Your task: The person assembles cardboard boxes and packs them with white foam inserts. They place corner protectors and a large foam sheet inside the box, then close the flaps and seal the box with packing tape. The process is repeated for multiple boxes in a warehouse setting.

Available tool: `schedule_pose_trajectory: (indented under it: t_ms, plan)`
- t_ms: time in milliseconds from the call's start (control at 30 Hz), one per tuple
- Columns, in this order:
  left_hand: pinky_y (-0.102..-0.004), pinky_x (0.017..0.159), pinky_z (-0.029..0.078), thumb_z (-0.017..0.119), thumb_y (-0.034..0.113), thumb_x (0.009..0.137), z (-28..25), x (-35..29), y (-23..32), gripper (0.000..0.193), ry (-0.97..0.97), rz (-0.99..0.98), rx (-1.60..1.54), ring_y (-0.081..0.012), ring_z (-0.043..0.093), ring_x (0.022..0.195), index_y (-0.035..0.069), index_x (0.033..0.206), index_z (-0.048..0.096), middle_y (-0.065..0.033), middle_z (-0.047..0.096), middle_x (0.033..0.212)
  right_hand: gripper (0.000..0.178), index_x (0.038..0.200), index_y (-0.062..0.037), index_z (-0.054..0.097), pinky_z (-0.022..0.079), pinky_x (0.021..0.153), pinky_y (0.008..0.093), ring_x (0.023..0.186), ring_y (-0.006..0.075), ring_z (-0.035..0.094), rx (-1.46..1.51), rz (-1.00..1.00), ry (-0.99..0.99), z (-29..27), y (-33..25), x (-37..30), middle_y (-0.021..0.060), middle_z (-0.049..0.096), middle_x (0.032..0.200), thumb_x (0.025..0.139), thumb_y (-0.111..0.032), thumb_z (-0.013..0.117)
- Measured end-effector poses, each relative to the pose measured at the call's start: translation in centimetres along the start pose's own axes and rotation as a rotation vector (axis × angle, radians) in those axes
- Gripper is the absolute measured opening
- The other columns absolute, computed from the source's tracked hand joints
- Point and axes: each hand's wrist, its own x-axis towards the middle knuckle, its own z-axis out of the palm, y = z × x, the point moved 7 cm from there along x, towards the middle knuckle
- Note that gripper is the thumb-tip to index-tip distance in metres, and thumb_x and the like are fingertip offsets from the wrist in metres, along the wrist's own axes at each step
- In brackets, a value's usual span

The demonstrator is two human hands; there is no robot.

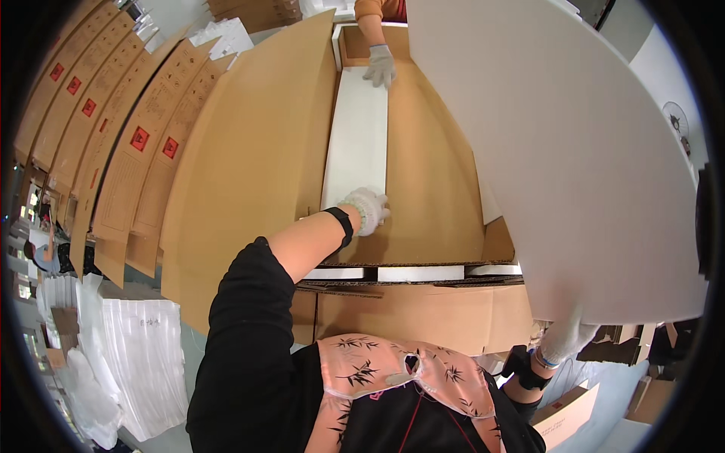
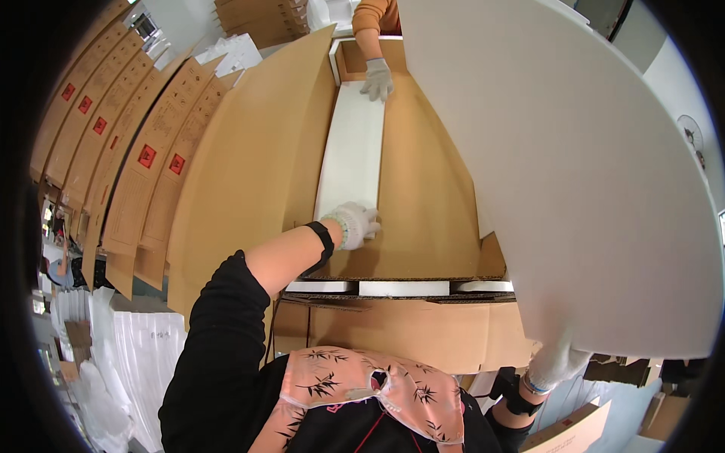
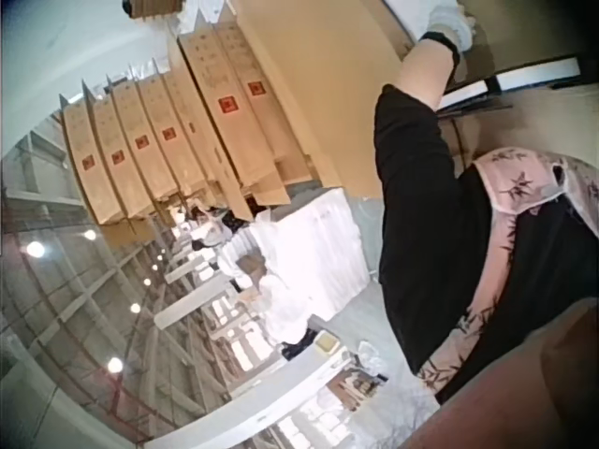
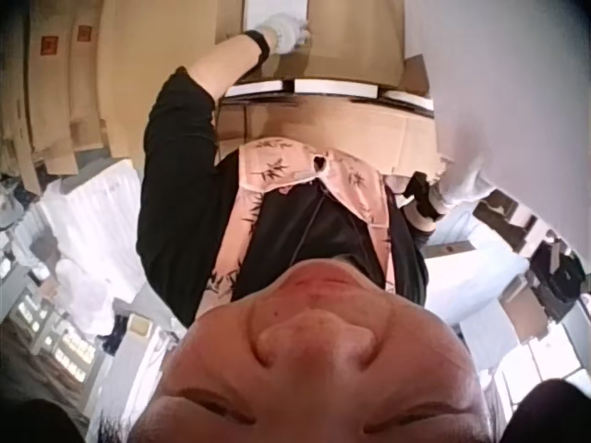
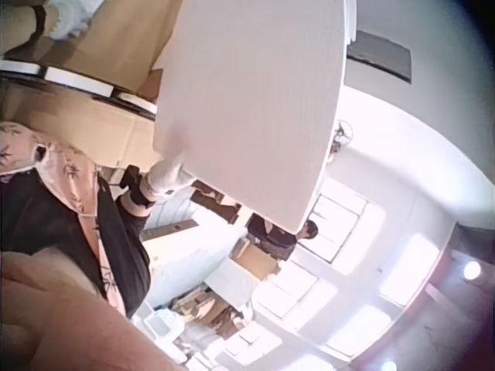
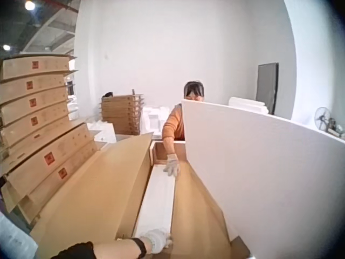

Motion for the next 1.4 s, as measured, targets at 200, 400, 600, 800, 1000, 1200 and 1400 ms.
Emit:
schedule_pose_trajectory:
  t_ms: [200, 400, 600, 800, 1000, 1200, 1400]
  plan:
    - [-0.0413, 0.103, 0.047, 0.062, 0.029, 0.09, -2.6, -0.6, 0.8, 0.035, -0.097, -0.016, 0.163, -0.0289, 0.055, 0.124, 0.013, 0.121, 0.067, -0.0095, 0.055, 0.138, 0.026, 0.126, 0.0064, 0.056, 0.042, 0.109, 0.0334, 0.121, 0.0202, 0.052, -0.26, -0.158, -0.048, 6.4, -2.8, -3.0, 0.012, 0.059, 0.127, 0.102, -0.004, 0.053]
    - [-0.04, 0.082, 0.055, 0.065, 0.028, 0.087, -7.9, -5.7, -1.8, 0.024, 0.024, -0.179, 0.116, -0.0251, 0.065, 0.107, 0.011, 0.099, 0.075, -0.0103, 0.071, 0.105, 0.036, 0.13, 0.0087, 0.054, 0.053, 0.088, 0.0321, 0.103, 0.0199, 0.063, -0.099, -0.033, 0.036, 7.0, -0.9, -1.3, 0.0153, 0.063, 0.122, 0.095, 0.003, 0.061]
    - [-0.0411, 0.085, 0.055, 0.068, 0.035, 0.085, -6.5, -12.9, -6.4, 0.038, 0.237, -0.212, 0.041, -0.029, 0.065, 0.104, 0.006, 0.108, 0.069, -0.0116, 0.063, 0.12, 0.022, 0.116, 0.0087, 0.063, 0.053, 0.085, 0.0301, 0.095, 0.0165, 0.065, -0.646, -0.364, -0.433, 18.4, 0.3, -5.5, 0.0107, 0.069, 0.108, 0.094, 0.008, 0.06]
    - [-0.0419, 0.089, 0.054, 0.072, 0.044, 0.083, -4.9, -18.0, -6.3, 0.056, 0.387, -0.634, -0.241, -0.0319, 0.061, 0.114, -0.001, 0.115, 0.061, -0.0167, 0.058, 0.127, 0.017, 0.104, 0.0014, 0.069, 0.052, 0.071, 0.0334, 0.078, 0.0216, 0.068, -0.952, -0.419, -0.52, 23.2, 1.7, -7.3, 0.0131, 0.071, 0.089, 0.088, -0.002, 0.07]
    - [-0.0453, 0.121, 0.025, 0.071, 0.044, 0.083, -2.3, -18.6, -1.0, 0.059, 0.459, -0.469, -0.008, -0.0342, 0.039, 0.141, -0.005, 0.116, 0.068, -0.0202, 0.051, 0.144, 0.016, 0.102, 0.002, 0.07, 0.052, 0.07, 0.0348, 0.075, 0.0245, 0.069, -1.058, -0.418, -0.49, 23.8, 1.9, -8.1, 0.0137, 0.072, 0.085, 0.089, -0.008, 0.07]
    - [-0.0462, 0.12, 0.029, 0.07, 0.033, 0.08, -2.2, -16.9, 2.2, 0.054, 0.312, -0.22, -0.01, -0.035, 0.043, 0.136, -0.006, 0.117, 0.067, -0.0193, 0.055, 0.138, 0.018, 0.101, 0.0018, 0.07, 0.053, 0.069, 0.0364, 0.074, 0.0293, 0.069, -1.045, -0.443, -0.459, 23.9, 2.0, -8.8, 0.016, 0.072, 0.085, 0.088, -0.01, 0.071]
    - [-0.0484, 0.117, 0.032, 0.07, 0.032, 0.079, -1.2, -17.3, 3.0, 0.056, 0.394, -0.274, 0.285, -0.0385, 0.047, 0.129, -0.006, 0.12, 0.065, -0.0202, 0.054, 0.14, 0.041, 0.12, -0.0003, 0.066, 0.057, 0.084, 0.0395, 0.096, 0.0348, 0.073, -1.115, -0.711, -0.693, 24.5, 3.1, -10.1, 0.0193, 0.073, 0.108, 0.079, 0.001, 0.073]
